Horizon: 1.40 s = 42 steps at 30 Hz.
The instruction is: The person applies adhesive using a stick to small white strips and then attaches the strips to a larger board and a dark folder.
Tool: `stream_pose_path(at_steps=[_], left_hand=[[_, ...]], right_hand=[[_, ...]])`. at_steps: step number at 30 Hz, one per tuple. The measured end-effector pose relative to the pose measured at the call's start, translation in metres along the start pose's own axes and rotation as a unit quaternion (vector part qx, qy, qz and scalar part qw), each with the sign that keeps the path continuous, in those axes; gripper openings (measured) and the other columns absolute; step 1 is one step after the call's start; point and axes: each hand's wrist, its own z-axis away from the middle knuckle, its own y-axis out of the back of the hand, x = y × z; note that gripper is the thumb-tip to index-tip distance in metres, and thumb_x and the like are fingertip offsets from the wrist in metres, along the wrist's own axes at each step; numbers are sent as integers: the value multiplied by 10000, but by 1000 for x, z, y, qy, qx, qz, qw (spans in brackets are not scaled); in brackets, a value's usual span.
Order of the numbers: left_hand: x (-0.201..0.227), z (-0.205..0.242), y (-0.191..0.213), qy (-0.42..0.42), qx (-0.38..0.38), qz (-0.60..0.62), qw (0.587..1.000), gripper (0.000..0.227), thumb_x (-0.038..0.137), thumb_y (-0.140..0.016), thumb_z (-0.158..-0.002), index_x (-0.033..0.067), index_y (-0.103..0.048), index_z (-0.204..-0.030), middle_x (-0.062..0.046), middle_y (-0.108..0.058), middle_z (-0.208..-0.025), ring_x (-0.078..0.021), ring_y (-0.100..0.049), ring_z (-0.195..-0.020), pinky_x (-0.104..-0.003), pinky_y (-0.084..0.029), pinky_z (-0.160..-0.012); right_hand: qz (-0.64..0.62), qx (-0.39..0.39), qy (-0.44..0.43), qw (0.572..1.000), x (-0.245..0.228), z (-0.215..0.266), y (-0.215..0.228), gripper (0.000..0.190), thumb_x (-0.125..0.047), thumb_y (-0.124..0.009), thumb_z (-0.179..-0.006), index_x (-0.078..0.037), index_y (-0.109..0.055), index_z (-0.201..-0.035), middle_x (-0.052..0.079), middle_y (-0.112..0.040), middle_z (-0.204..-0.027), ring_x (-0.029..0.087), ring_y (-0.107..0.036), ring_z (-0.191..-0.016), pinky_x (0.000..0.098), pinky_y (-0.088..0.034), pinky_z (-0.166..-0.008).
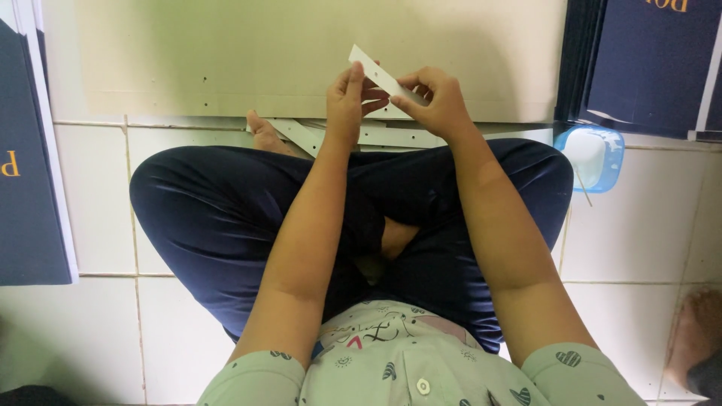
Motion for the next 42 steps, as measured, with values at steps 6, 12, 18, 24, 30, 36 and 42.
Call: stream_pose_path(at_steps=[6, 12, 18, 24, 30, 36, 42], left_hand=[[-7, -2, -3, -38, 48, -13, 998, 317, 223, -655, -947, -1, -710, -1163, -156, -724, -904, -220, -729, -678, -318, -700, -615], [-6, 1, -8, -81, -34, 30, 996, 323, 233, -769, -895, 6, -701, -1115, -156, -761, -1023, -297, -776, -870, -405, -711, -768], [7, 35, -36, -46, -194, 47, 979, 380, 368, -705, -992, 119, -697, -1279, -212, -651, -1352, -285, -735, -1097, -384, -648, -964], [23, 74, -81, 122, -307, 132, 935, 744, 563, -478, -1004, -2, -481, -1487, -286, -702, -1243, -418, -709, -1176, -475, -599, -1049], [-19, 93, -123, 152, -266, 92, 947, 369, 96, -560, -1065, -43, -540, -1406, -277, -681, -1250, -447, -741, -1013, -509, -675, -869], [-42, 108, -145, 179, -254, 54, 949, 305, 62, -501, -1079, -82, -551, -1342, -285, -604, -1368, -472, -726, -1017, -530, -659, -900], [-52, 113, -168, 172, -222, 90, 956, 330, 65, -489, -1082, -91, -545, -1367, -333, -638, -1287, -481, -717, -1032, -535, -651, -910]], right_hand=[[51, 5, -22, 998, 9, 0, 3, 407, -377, -858, -890, -90, -764, -1162, 46, -715, -1015, 147, -575, -786, 295, -472, -673], [112, 41, -10, 993, 0, 10, 35, 157, -57, -826, -905, -77, -784, -1054, 54, -731, -964, 179, -627, -783, 310, -514, -703], [140, 127, 138, 972, -47, 53, 87, 250, 198, -818, -981, -23, -812, -1096, 154, -674, -996, 255, -631, -875, 325, -520, -716], [245, 209, 132, 938, -60, 127, 111, 344, 240, -814, -959, -89, -809, -1058, 110, -682, -1025, 274, -498, -826, 389, -426, -809], [361, 277, 119, 882, -52, 183, 120, 247, 137, -813, -876, -92, -868, -951, 85, -715, -958, 275, -583, -850, 347, -536, -731], [371, 344, 67, 860, -8, 238, 151, 385, 249, -750, -829, 20, -812, -1133, 130, -659, -1071, 326, -586, -970, 400, -530, -792], [335, 261, -203, 882, 49, 283, 163, 474, 142, -900, -760, 154, -717, -1197, 269, -673, -1051, 333, -698, -817, 385, -622, -660]])
